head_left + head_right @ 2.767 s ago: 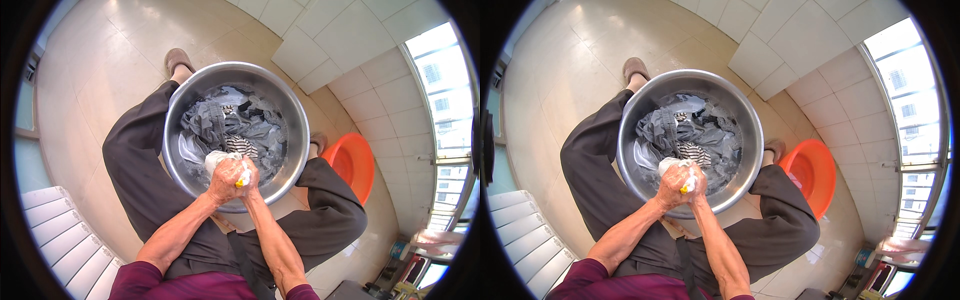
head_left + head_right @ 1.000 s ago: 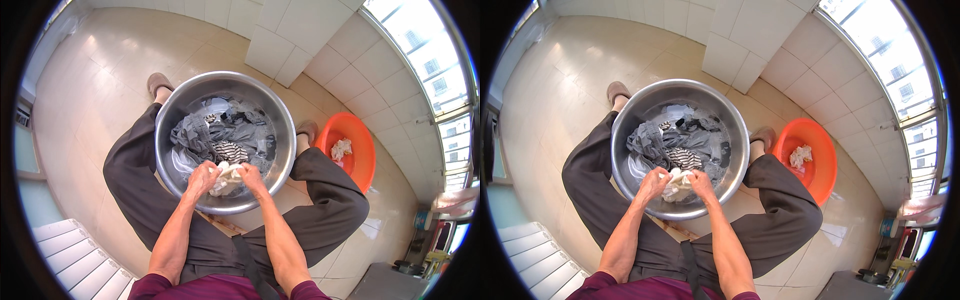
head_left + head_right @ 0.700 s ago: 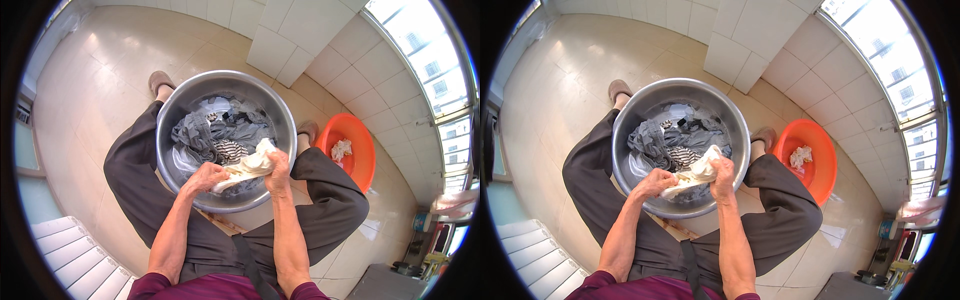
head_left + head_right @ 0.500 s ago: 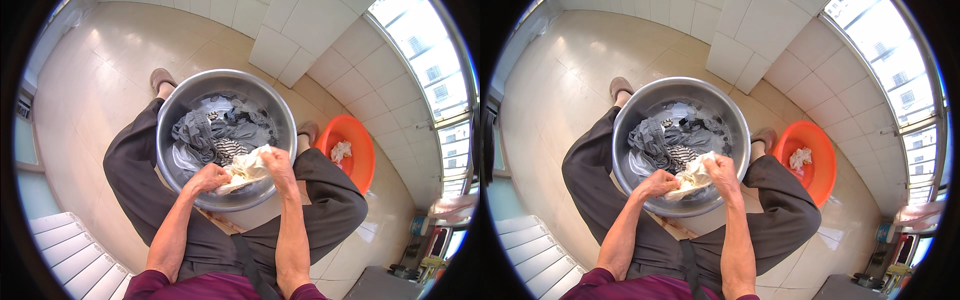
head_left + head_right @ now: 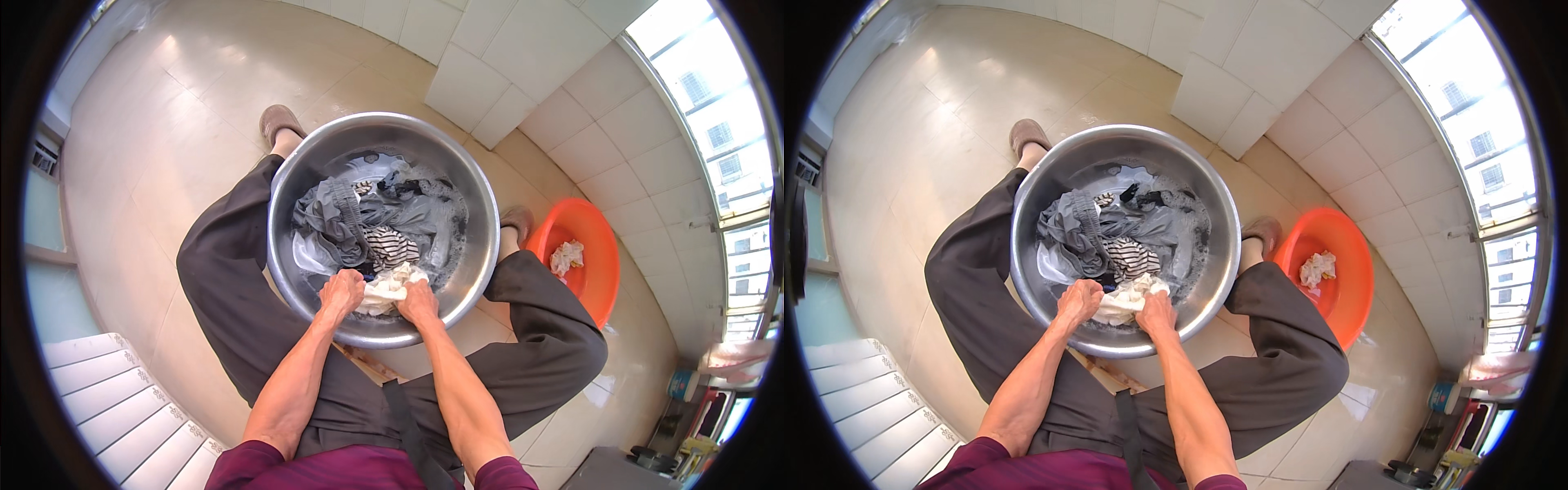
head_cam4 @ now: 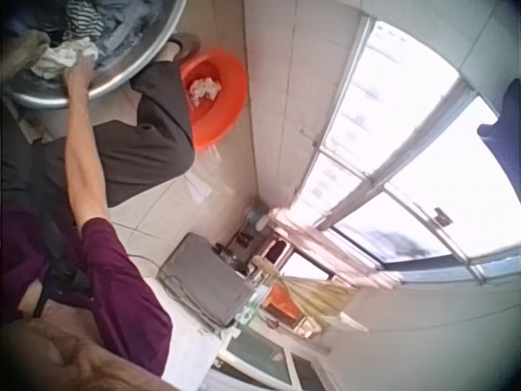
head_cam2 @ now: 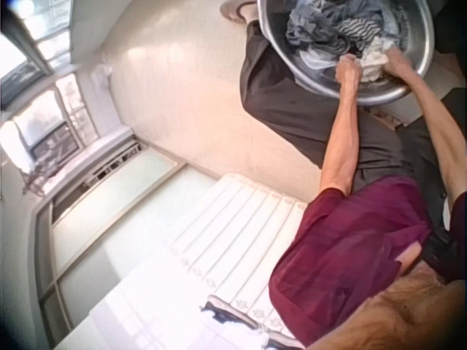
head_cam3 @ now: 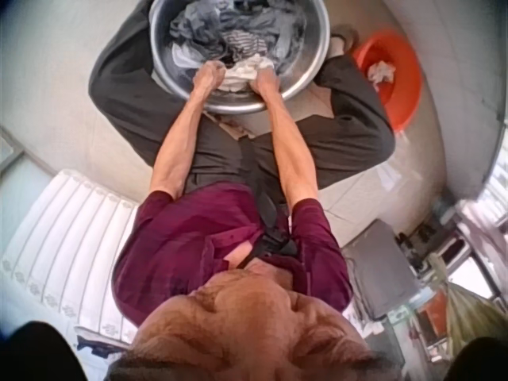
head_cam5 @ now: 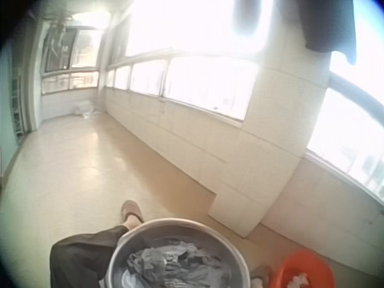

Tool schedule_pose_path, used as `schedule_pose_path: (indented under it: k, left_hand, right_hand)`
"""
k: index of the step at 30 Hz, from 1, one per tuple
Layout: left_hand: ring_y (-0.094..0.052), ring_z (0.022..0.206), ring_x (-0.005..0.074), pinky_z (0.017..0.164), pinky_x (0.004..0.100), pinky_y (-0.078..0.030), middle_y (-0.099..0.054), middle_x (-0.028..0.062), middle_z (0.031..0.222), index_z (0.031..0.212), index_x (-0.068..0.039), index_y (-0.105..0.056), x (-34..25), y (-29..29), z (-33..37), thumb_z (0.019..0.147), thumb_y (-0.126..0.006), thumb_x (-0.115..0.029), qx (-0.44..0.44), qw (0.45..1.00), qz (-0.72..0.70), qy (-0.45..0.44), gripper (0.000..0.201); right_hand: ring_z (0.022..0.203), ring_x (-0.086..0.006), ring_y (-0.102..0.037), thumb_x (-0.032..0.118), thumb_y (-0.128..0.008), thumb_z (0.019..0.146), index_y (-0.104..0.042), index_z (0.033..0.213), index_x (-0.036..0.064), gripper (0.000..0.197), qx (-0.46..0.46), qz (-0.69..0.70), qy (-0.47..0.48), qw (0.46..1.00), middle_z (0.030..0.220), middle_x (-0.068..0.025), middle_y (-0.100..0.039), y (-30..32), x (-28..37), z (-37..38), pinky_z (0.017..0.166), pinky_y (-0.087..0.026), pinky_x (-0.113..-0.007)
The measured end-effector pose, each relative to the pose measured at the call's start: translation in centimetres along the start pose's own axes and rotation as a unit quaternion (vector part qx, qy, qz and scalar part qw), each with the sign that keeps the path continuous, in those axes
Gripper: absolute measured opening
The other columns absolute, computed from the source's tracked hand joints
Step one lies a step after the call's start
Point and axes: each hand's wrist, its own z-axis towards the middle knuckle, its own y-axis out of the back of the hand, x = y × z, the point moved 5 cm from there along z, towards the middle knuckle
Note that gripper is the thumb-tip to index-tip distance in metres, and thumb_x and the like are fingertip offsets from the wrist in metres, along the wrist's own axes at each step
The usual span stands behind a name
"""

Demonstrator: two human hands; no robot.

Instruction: The person sits on a tiled floor and transfers clothes from an orange basin into a metal basin filled with water. They then hand-wash the clothes by agitating, scrubbing, and wringing them, moving some items back to the orange basin.

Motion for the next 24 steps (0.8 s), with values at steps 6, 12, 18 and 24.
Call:
schedule_pose_path:
  k: [6,12,18,24]
  left_hand:
    - [-0.074,0.103,0.0283,0.095,0.0416,-0.054,-0.079,0.0142,0.108,0.115,-0.003,-0.078,2.2,-2.7,3.3,0.098,-0.067,-0.05,-0.03,0.962,-0.267,0.049,0.051]
    - [-0.048,0.141,0.0338,0.11,0.067,-0.035,-0.059,0.0141,0.15,0.149,-0.01,-0.059,1.5,-5.0,2.6,0.093,-0.045,-0.086,0.138,0.846,-0.491,0.153,0.095]
    - [-0.052,0.142,0.0346,0.116,0.0576,-0.04,-0.062,0.0152,0.148,0.15,-0.008,-0.055,-3.4,-3.6,1.2,0.102,-0.043,-0.072,0.2,0.655,-0.728,-0.022,0.08]
    - [-0.064,0.129,0.0328,0.113,0.0521,-0.049,-0.068,0.0145,0.136,0.139,-0.005,-0.06,-4.1,-0.6,1.8,0.109,-0.042,-0.041,0.149,0.469,-0.871,0.014,0.05]
  right_hand:
    - [0.084,-0.0176,-0.071,0.013,-0.065,0.087,-0.076,0.105,-0.0019,0.025,0.038,0.512,0.04,0.857,0.095,-0.0089,-0.076,7.5,4.2,-1.0,0.078,-0.056,-0.032]
    - [0.099,-0.0206,-0.072,0.005,-0.062,0.083,-0.07,0.114,-0.006,0.034,0.081,0.725,0.086,0.679,0.108,-0.0127,-0.076,14.7,7.7,-4.7,0.094,-0.056,-0.034]
    - [0.114,-0.029,-0.068,0.005,-0.058,0.075,-0.061,0.13,-0.0016,0.056,0.134,0.854,0.153,0.479,0.119,-0.016,-0.071,15.1,8.2,-5.4,0.104,-0.054,-0.041]
    - [0.128,-0.0378,-0.061,0.015,-0.053,0.078,-0.05,0.149,0.0065,0.072,0.082,0.843,-0.014,0.532,0.143,-0.0208,-0.06,11.9,6.3,-4.5,0.107,-0.05,-0.059]
